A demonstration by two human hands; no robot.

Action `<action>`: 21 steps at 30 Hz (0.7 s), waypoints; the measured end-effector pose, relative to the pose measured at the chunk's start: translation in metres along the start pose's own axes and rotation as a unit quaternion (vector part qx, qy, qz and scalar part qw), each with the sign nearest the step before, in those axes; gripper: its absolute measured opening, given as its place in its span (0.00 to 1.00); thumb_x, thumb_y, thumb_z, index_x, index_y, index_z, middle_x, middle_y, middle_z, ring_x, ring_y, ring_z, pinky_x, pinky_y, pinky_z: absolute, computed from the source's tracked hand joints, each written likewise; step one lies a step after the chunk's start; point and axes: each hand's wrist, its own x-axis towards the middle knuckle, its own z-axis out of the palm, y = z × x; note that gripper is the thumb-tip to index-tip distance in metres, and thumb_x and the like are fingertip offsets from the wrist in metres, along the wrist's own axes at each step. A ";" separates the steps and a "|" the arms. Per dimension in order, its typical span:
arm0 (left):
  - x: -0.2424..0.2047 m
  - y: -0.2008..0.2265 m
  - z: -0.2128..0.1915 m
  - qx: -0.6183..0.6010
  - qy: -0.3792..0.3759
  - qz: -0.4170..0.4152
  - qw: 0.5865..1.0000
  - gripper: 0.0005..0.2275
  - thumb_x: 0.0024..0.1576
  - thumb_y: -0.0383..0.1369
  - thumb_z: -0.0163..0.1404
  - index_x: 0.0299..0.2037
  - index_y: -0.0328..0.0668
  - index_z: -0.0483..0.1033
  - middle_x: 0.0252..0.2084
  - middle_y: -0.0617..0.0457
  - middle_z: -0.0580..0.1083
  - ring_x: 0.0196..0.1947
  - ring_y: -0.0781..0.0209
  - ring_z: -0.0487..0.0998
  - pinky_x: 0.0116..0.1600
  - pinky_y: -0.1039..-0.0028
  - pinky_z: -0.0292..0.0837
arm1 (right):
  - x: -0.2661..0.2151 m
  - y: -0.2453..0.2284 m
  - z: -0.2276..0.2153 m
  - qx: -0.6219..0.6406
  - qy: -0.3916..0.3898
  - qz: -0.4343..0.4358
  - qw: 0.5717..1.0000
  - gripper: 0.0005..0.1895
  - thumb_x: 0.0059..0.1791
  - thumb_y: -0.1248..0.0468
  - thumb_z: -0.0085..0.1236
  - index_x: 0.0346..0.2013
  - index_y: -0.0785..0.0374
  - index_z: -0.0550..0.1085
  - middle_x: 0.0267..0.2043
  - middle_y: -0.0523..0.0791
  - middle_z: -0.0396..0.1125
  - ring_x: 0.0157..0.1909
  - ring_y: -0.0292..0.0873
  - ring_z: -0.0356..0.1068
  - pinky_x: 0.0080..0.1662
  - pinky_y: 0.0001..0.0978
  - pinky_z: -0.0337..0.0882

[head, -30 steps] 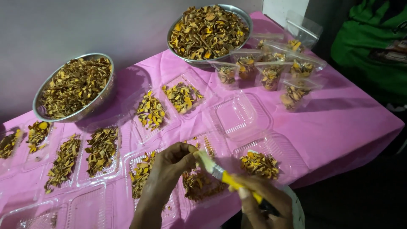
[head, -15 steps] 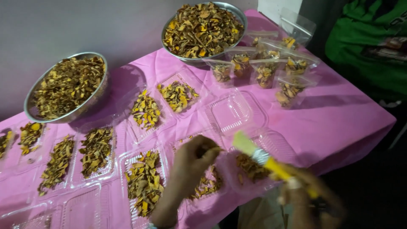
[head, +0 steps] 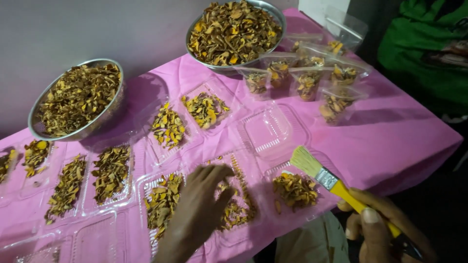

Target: Portioning dried tea leaves into small plastic containers and bags using a brush and hands.

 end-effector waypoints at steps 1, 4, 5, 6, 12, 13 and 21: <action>-0.011 -0.008 -0.011 0.032 -0.013 -0.007 0.999 0.15 0.55 0.34 0.55 0.52 0.55 0.77 0.52 0.59 0.78 0.53 0.57 0.71 0.57 0.59 0.67 | -0.001 -0.007 0.003 -0.004 0.008 -0.022 1.000 0.18 0.54 0.70 0.40 0.51 0.81 0.72 0.36 0.61 0.71 0.22 0.43 0.58 0.30 0.28 0.61; -0.025 -0.031 -0.007 0.182 -0.055 -0.022 0.981 0.21 0.50 0.43 0.62 0.54 0.60 0.77 0.51 0.60 0.76 0.52 0.52 0.68 0.55 0.54 0.62 | 0.000 -0.021 -0.002 -0.125 -0.024 -0.011 0.992 0.18 0.56 0.63 0.43 0.50 0.71 0.77 0.39 0.52 0.75 0.26 0.42 0.65 0.36 0.27 0.65; -0.027 -0.032 0.002 0.183 -0.054 -0.027 0.981 0.21 0.50 0.43 0.62 0.54 0.60 0.77 0.51 0.60 0.76 0.52 0.52 0.68 0.55 0.54 0.62 | -0.001 -0.021 0.000 -0.124 -0.028 -0.011 0.992 0.18 0.56 0.63 0.43 0.50 0.71 0.77 0.39 0.52 0.75 0.26 0.42 0.65 0.36 0.27 0.65; -0.028 -0.032 0.010 0.192 -0.078 -0.031 0.978 0.24 0.51 0.46 0.63 0.58 0.58 0.73 0.55 0.56 0.74 0.56 0.50 0.66 0.60 0.51 0.59 | -0.002 -0.020 0.001 -0.128 -0.037 -0.016 0.991 0.18 0.56 0.63 0.42 0.50 0.70 0.77 0.38 0.50 0.75 0.26 0.40 0.65 0.34 0.26 0.64; -0.024 -0.042 0.041 0.234 -0.047 0.055 0.969 0.24 0.46 0.37 0.60 0.55 0.52 0.70 0.49 0.51 0.72 0.52 0.45 0.66 0.56 0.50 0.59 | -0.006 -0.016 0.002 -0.162 -0.051 -0.026 0.985 0.18 0.55 0.61 0.42 0.49 0.63 0.79 0.35 0.44 0.76 0.23 0.35 0.64 0.27 0.24 0.59; -0.023 -0.043 0.043 0.229 -0.036 0.070 0.970 0.26 0.43 0.32 0.60 0.55 0.50 0.69 0.47 0.51 0.72 0.49 0.45 0.66 0.52 0.52 0.60 | -0.006 -0.015 0.002 -0.173 -0.045 -0.033 0.983 0.18 0.55 0.61 0.42 0.47 0.63 0.79 0.34 0.43 0.75 0.24 0.35 0.66 0.31 0.24 0.62; -0.018 -0.044 0.042 0.151 -0.087 0.031 0.984 0.14 0.54 0.39 0.58 0.49 0.55 0.75 0.47 0.58 0.77 0.53 0.54 0.67 0.59 0.59 0.58 | -0.009 -0.008 0.005 -0.156 -0.059 -0.036 0.985 0.17 0.53 0.60 0.44 0.47 0.62 0.80 0.32 0.44 0.77 0.22 0.36 0.66 0.31 0.23 0.64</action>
